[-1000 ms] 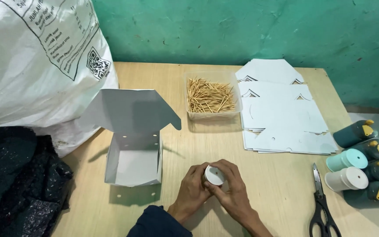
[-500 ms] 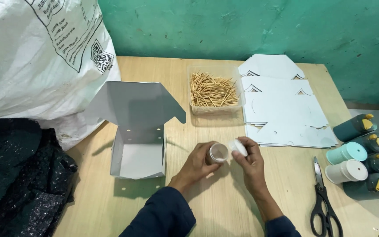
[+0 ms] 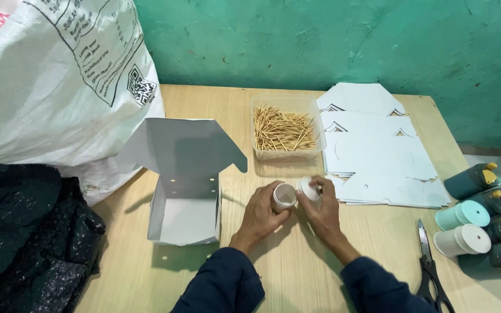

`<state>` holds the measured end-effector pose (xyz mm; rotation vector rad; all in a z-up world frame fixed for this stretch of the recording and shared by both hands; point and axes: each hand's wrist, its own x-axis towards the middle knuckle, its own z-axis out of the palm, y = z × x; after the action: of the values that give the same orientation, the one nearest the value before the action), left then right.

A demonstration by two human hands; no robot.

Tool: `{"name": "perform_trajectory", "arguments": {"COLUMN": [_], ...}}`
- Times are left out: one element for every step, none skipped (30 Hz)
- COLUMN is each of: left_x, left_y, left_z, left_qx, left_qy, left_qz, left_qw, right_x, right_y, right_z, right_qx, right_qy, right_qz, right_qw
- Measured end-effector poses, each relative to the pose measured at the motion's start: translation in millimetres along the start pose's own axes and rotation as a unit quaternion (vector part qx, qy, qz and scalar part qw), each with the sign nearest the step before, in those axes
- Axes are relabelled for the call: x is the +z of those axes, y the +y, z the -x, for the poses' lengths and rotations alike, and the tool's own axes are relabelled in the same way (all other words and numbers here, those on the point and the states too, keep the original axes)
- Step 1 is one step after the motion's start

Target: The person folds a flat cardboard piece into a small box and then transfers wooden sticks from a plastic container into a small white cup. The box remains open on the table while the sticks are sorted into the cup.

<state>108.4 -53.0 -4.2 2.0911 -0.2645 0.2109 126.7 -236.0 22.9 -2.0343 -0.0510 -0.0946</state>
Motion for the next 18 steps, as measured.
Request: {"name": "perform_trajectory", "arguments": {"left_x": [-1, -2, -2, -1, -2, -3, -3, -3, -4, -5, -7, -10, -13, -13, -14, -14, -14, -14], "left_y": [1, 2, 3, 4, 6, 8, 10, 11, 11, 12, 17, 21, 25, 25, 25, 25, 24, 22], "left_z": [1, 0, 0, 0, 1, 2, 4, 5, 6, 7, 5, 3, 4, 4, 4, 4, 4, 5], "left_qx": [-0.001, 0.0, -0.001, -0.003, -0.001, 0.027, 0.055, 0.056, 0.056, 0.056, 0.058, 0.04, 0.019, 0.019, 0.016, 0.014, 0.014, 0.031], "left_qy": [-0.002, -0.001, -0.004, -0.006, -0.006, 0.002, 0.009, 0.008, -0.002, -0.011, -0.012, -0.024, -0.036, -0.036, -0.033, -0.03, -0.031, -0.009], "left_qz": [-0.002, -0.002, 0.004, 0.011, 0.01, -0.011, -0.031, -0.031, -0.027, -0.023, -0.024, -0.016, -0.007, -0.008, 0.011, 0.029, 0.03, 0.06], "left_qw": [1.0, 1.0, 1.0, 1.0, 1.0, 1.0, 0.998, 0.998, 0.998, 0.998, 0.998, 0.999, 0.999, 0.999, 0.999, 0.999, 0.999, 0.998], "right_x": [1, 0, -2, -3, -4, -4, -5, -6, -7, -9, -8, -7, -5, -7, -10, -13, -20, -26], "right_y": [6, 7, 8, 9, 10, 11, 13, 14, 13, 13, 23, 33, 43, 40, 38, 35, 27, 20], "right_z": [3, 7, 13, 18, 21, 24, 29, 30, 31, 32, 29, 27, 27, 27, 26, 24, 23, 22], "right_qx": [0.014, 0.013, 0.034, 0.055, 0.054, 0.039, 0.027, 0.027, 0.018, 0.01, 0.009, -0.043, -0.093, -0.093, -0.123, -0.153, -0.153, -0.067], "right_qy": [0.0, 0.0, 0.003, 0.005, 0.007, 0.031, 0.055, 0.057, 0.031, 0.005, 0.007, -0.015, -0.038, -0.038, -0.073, -0.108, -0.108, -0.154], "right_qz": [0.001, 0.0, -0.019, -0.039, -0.04, -0.037, -0.034, -0.034, 0.007, 0.049, 0.048, 0.103, 0.158, 0.157, 0.184, 0.211, 0.211, 0.173], "right_qw": [1.0, 1.0, 0.999, 0.998, 0.998, 0.998, 0.998, 0.997, 0.999, 0.999, 0.999, 0.994, 0.982, 0.983, 0.972, 0.959, 0.959, 0.97]}}
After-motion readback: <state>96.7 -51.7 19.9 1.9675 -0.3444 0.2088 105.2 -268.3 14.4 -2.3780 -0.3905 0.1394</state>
